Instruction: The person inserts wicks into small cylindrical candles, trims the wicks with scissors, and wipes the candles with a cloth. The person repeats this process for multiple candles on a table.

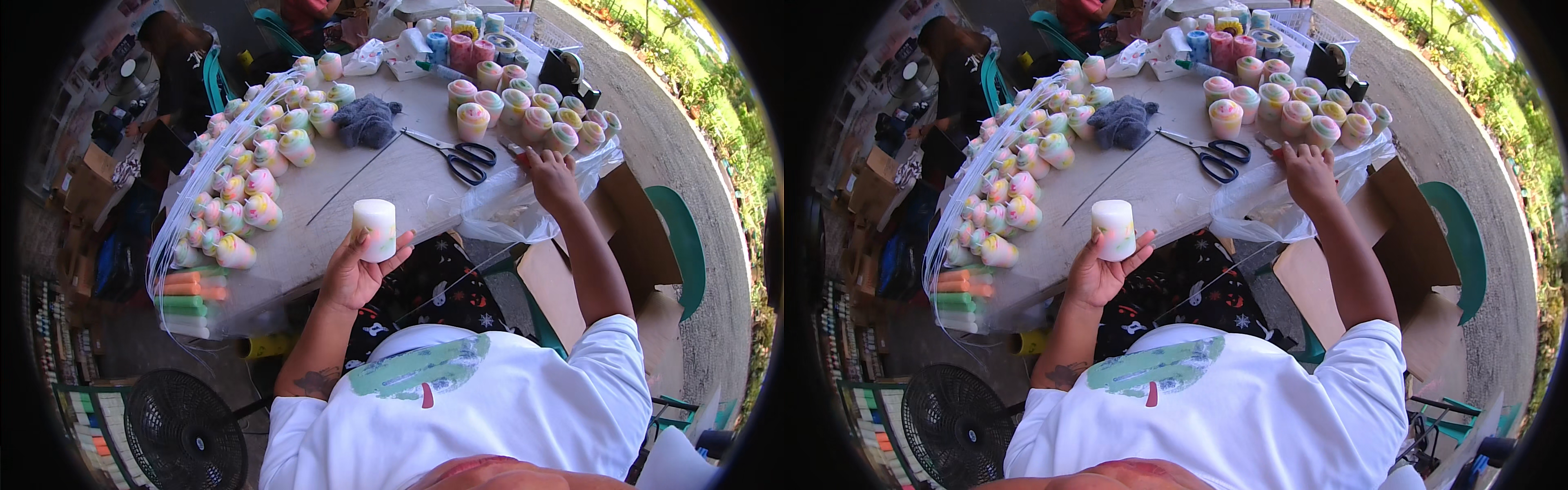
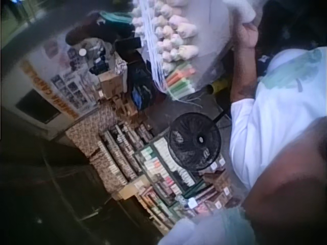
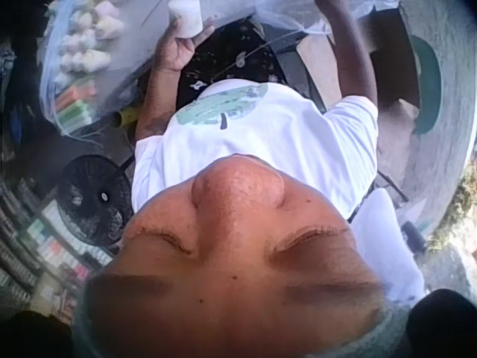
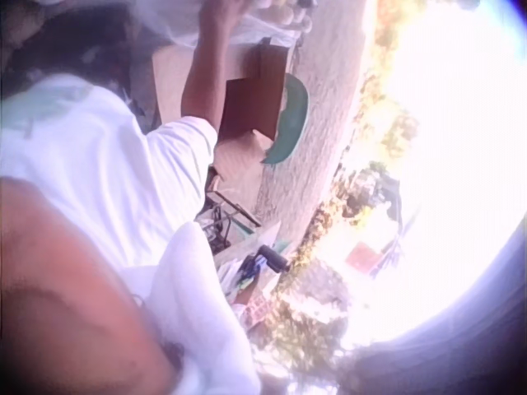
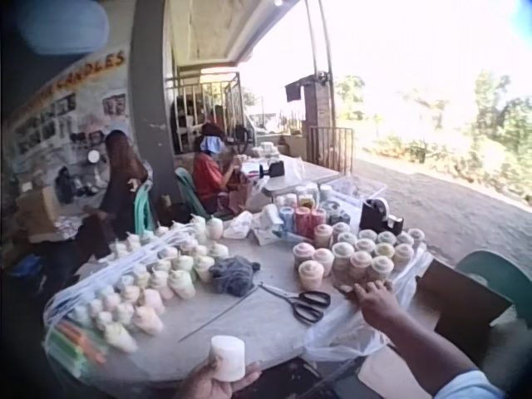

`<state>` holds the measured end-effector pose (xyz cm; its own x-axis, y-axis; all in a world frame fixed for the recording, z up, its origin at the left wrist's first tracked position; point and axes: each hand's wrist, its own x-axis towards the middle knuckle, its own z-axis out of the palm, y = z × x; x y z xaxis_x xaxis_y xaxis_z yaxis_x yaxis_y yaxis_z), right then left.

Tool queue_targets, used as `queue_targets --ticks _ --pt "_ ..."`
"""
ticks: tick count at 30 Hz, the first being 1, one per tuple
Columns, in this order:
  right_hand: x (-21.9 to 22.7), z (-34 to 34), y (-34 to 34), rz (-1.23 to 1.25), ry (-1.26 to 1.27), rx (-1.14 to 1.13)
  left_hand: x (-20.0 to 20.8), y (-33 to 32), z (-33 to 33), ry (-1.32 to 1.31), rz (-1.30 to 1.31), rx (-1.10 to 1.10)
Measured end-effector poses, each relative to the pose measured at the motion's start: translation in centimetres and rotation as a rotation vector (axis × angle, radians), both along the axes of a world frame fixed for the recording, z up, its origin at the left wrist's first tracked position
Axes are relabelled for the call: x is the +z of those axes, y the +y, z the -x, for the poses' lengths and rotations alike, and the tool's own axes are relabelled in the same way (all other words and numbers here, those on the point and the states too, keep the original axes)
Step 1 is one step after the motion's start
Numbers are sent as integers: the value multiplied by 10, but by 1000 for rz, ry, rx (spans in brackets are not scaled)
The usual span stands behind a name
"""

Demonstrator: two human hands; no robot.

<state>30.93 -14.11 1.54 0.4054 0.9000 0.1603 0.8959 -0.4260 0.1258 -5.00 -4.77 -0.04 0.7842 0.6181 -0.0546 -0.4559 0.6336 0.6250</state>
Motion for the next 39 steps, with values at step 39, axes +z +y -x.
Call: queue_targets --ticks 39 --pt "-28 32 -88 -317 1042 167 -24 -49 -130 709 -1056 95"
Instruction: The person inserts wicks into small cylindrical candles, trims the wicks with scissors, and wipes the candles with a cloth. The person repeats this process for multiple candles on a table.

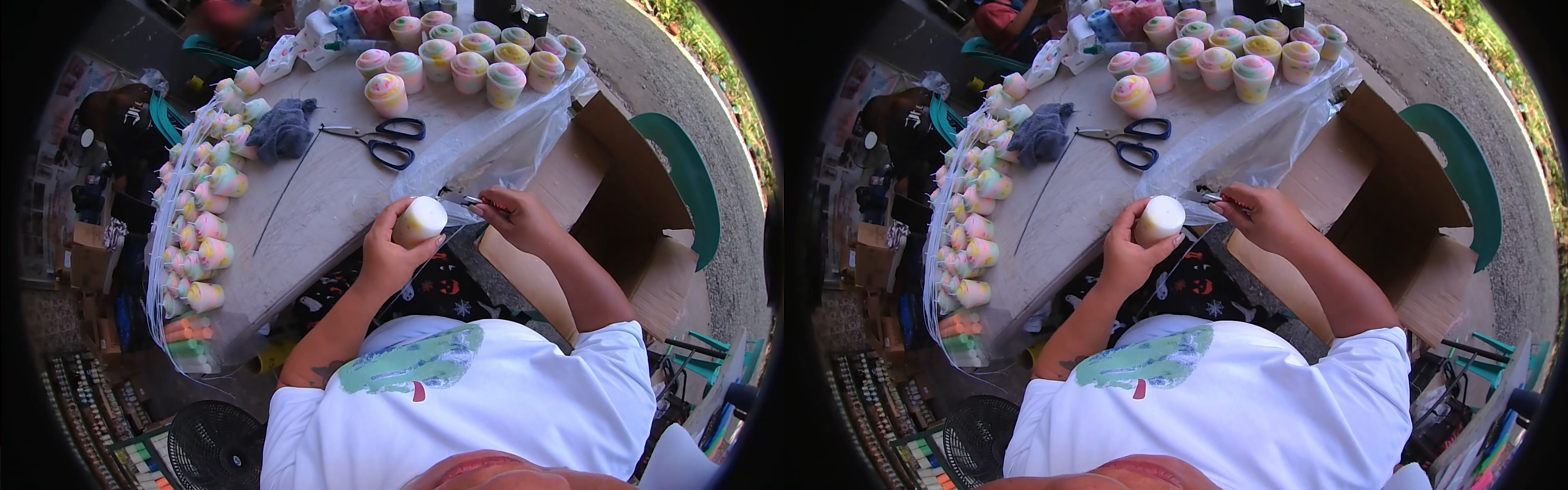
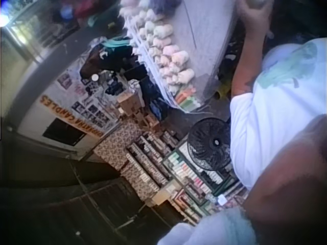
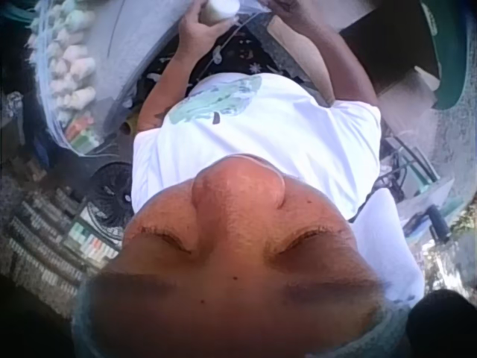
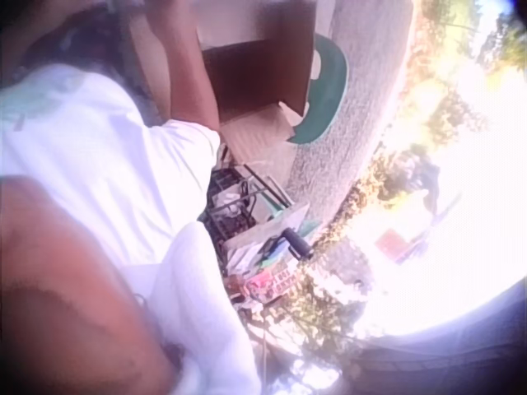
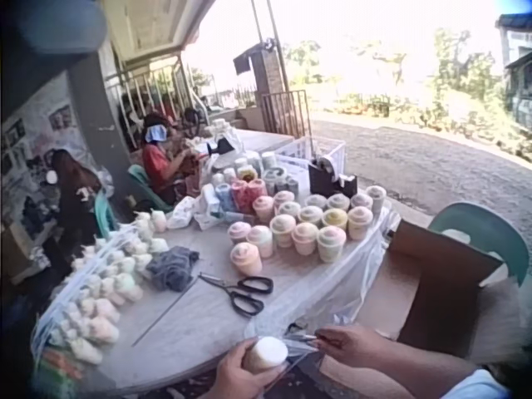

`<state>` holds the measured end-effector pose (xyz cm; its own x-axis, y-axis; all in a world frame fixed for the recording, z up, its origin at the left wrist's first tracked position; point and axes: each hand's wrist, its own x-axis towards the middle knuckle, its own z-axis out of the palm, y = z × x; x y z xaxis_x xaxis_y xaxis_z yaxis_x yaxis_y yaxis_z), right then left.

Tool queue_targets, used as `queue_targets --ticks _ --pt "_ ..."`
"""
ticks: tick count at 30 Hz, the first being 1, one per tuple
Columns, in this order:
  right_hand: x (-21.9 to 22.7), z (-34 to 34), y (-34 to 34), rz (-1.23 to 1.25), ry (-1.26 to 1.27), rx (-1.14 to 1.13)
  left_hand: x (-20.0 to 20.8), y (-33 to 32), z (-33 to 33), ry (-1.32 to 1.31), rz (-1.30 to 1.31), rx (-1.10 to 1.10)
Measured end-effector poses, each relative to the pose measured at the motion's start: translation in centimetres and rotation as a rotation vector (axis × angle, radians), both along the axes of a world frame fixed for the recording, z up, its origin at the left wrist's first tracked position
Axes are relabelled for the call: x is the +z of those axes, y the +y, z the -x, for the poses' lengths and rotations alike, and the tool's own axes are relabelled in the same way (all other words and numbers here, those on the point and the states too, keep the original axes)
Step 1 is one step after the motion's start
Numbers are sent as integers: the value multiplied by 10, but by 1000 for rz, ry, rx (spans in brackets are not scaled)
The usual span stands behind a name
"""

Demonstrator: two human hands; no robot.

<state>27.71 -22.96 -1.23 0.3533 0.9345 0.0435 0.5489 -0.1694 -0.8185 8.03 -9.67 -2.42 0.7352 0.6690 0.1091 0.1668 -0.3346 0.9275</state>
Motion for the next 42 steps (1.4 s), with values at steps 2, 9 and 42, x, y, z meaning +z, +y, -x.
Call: queue_targets --ticks 2,9,42 --pt "6 1 -2 45 75 95 0 0 1 -1 -15 5" --pt "8 5 1 101 201 93 0 -2 1 -17 -53 31" --pt "12 17 3 106 243 74 9 -1 5 5 -159 -8"
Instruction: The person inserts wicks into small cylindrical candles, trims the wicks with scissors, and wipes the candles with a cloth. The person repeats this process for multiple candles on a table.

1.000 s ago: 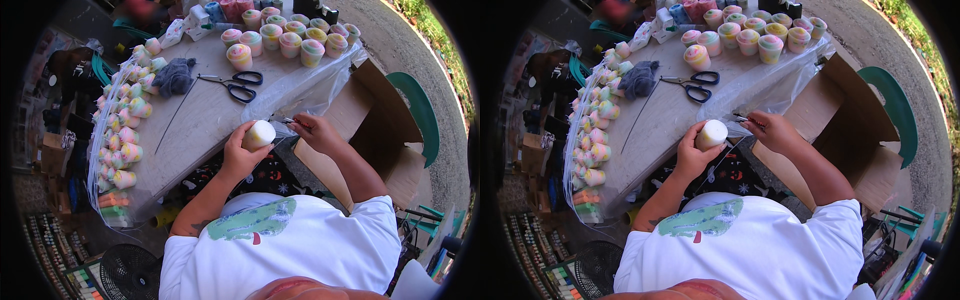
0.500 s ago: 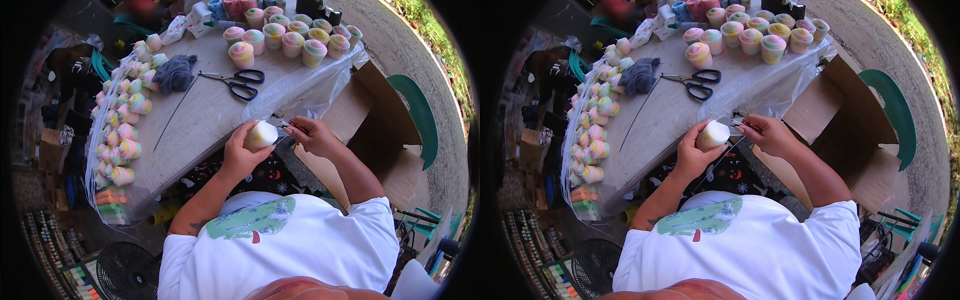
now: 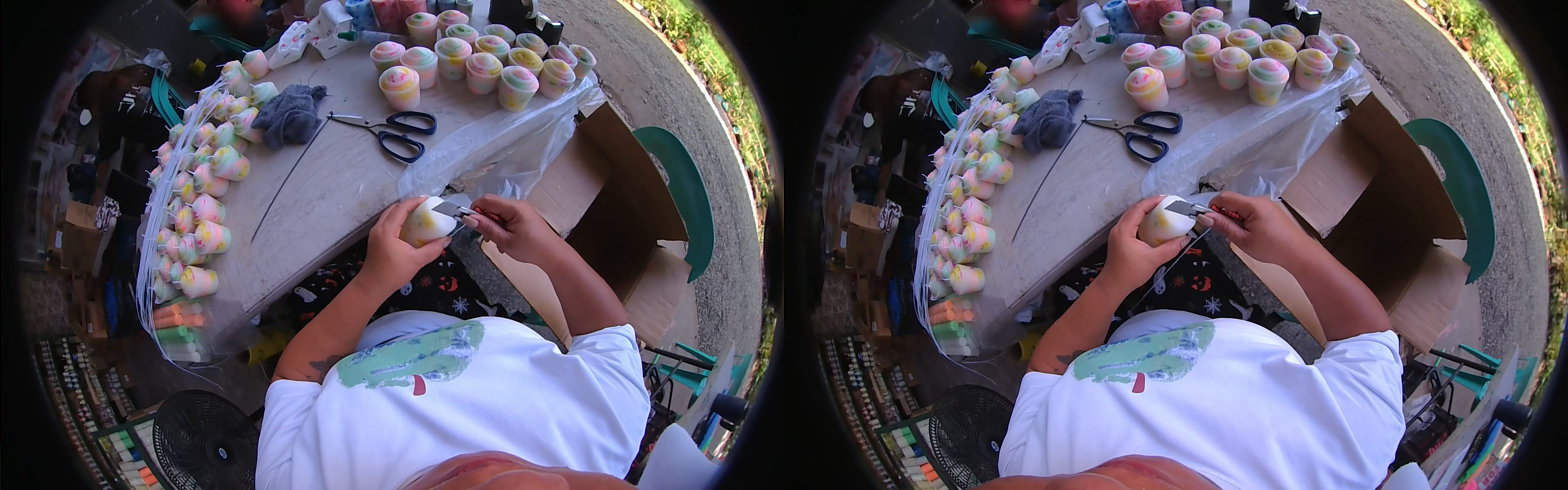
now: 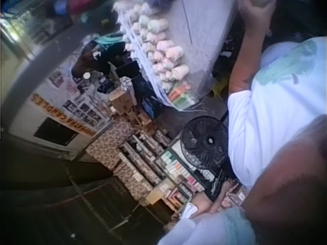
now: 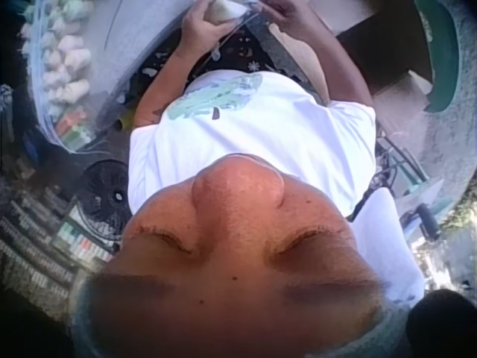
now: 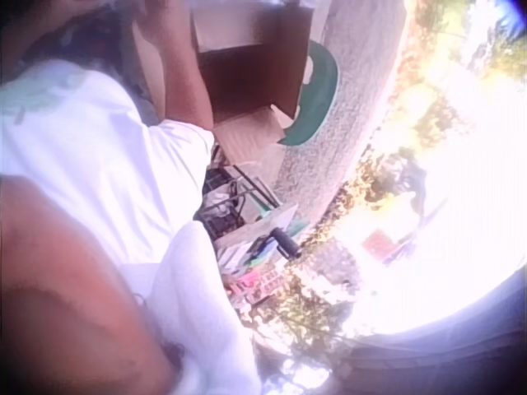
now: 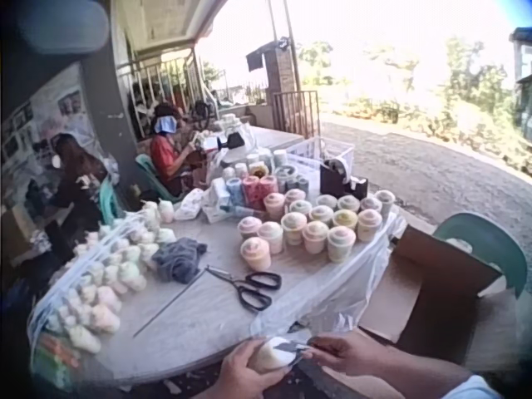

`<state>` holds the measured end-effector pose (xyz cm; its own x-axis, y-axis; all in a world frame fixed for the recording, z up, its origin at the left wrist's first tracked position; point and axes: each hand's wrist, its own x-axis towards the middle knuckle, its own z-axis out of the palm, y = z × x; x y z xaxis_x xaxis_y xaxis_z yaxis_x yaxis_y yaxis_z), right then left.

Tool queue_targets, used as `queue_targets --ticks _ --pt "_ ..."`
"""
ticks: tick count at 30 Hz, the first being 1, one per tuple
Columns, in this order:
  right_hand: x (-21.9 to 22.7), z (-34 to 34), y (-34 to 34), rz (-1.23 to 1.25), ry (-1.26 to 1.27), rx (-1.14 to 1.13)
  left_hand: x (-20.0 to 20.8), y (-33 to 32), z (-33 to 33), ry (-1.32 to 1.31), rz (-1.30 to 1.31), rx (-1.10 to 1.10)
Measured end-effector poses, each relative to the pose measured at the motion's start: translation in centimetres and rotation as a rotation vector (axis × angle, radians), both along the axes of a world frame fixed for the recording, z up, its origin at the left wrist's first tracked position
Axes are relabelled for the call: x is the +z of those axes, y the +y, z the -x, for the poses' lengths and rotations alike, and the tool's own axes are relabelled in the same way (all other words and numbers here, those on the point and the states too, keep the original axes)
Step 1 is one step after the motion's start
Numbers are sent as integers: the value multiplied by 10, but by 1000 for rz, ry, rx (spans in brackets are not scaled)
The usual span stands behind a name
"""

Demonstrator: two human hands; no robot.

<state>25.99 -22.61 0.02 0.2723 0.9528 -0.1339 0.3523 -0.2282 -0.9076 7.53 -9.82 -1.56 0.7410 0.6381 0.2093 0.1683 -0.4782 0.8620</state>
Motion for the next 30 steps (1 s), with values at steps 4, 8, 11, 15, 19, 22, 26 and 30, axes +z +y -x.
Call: queue_targets --ticks 4,8,11,15,19,22,26,30 --pt "-12 -4 7 -24 -133 -51 1 -2 0 -12 -40 -27" --pt "2 -5 4 32 -122 -43 -9 2 1 -16 -253 -17" --pt "7 -6 -3 -146 -222 177 -5 3 1 6 -366 5" --pt "3 -16 8 -34 -281 74 -8 3 2 47 -356 -18" --pt "10 -15 6 -23 -268 69 -7 5 4 74 -425 -3" --pt "5 -15 6 -50 -241 111 -9 6 4 64 -439 -6" --pt "11 -12 12 128 -20 -7 -7 6 4 7 -449 -24" --pt "2 -11 15 86 -25 24 -7 6 4 0 -436 -15"
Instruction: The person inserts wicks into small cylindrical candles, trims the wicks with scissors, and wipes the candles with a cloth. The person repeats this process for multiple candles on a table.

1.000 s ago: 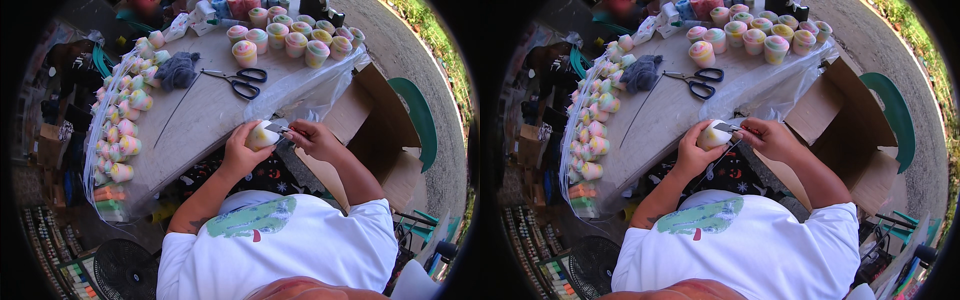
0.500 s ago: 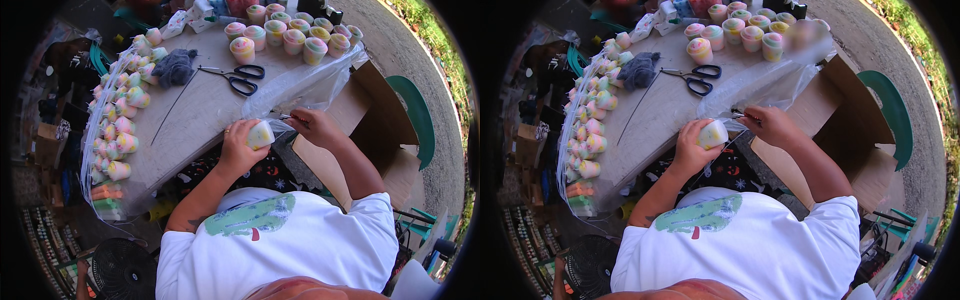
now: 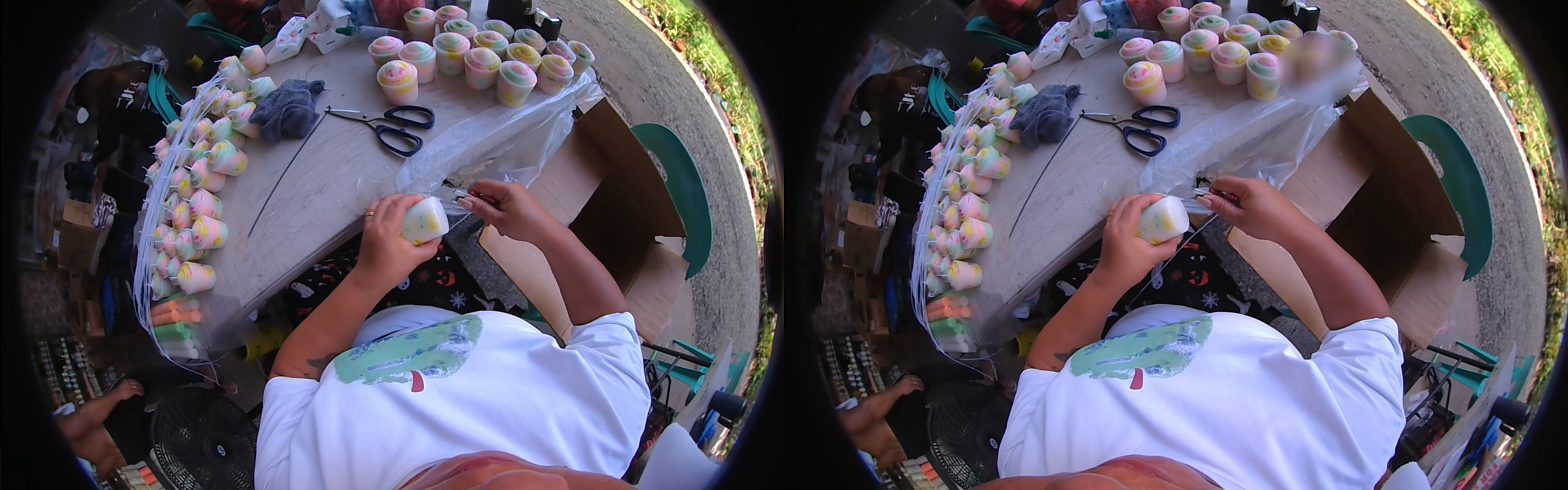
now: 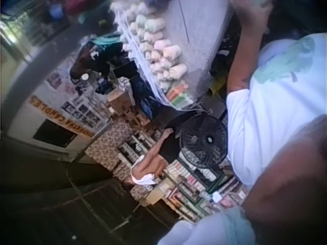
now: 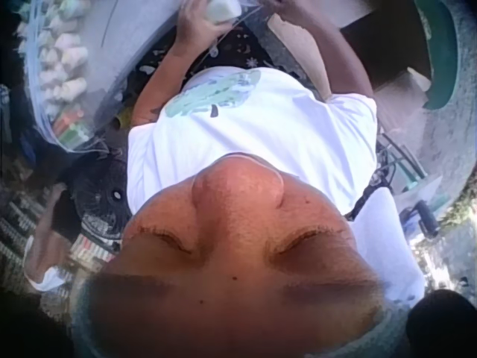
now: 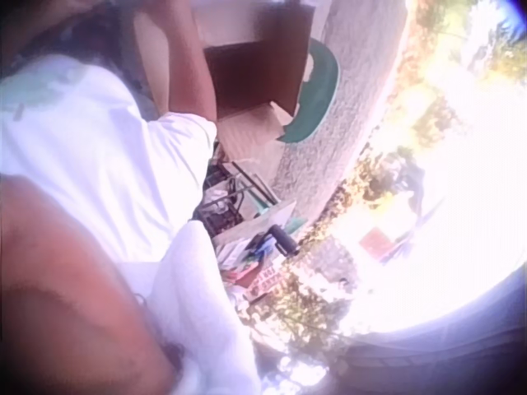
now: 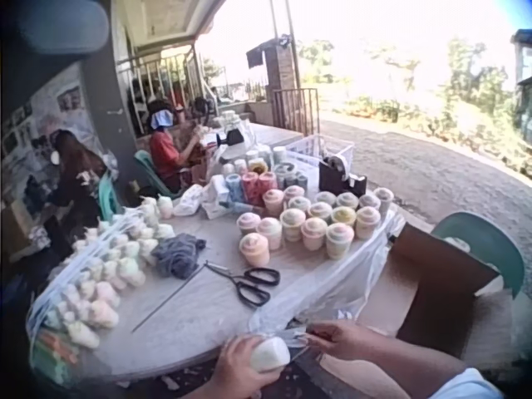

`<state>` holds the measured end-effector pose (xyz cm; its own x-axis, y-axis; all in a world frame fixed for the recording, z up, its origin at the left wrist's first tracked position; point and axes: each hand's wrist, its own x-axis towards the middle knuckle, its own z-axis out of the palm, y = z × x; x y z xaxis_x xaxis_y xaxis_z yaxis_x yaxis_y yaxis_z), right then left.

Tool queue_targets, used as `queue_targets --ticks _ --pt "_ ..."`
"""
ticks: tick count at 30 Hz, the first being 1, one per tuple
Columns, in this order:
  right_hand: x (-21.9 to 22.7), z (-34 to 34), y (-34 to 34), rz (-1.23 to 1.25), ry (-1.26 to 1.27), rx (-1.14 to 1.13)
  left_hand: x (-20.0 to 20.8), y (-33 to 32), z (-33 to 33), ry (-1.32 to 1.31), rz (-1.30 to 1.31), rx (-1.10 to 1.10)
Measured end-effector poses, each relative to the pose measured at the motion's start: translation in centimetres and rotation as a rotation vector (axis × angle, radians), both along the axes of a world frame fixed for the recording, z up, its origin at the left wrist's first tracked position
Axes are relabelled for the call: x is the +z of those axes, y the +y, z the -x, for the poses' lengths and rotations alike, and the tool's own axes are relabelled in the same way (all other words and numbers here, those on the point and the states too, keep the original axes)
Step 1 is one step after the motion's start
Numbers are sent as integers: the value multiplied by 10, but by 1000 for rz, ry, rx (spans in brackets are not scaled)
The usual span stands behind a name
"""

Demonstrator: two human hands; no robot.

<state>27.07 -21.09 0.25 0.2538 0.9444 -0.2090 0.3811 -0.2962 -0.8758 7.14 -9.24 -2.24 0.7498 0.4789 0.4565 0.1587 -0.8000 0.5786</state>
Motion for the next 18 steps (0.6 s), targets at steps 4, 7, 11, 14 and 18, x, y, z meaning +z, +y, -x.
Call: queue_targets --ticks 4,7,11,14,18 --pt "12 4 -2 89 60 -64 1 -1 1 15 13 -1" --pt "1 -1 0 -34 -130 -33 3 -2 2 71 19 11" --pt "14 -11 -5 -156 -316 96 13 -1 5 179 -7 58" --pt "23 -4 -7 -231 -410 213 11 0 6 169 -84 72" --pt "23 -7 -2 -166 -475 140 15 -1 7 169 -89 39"
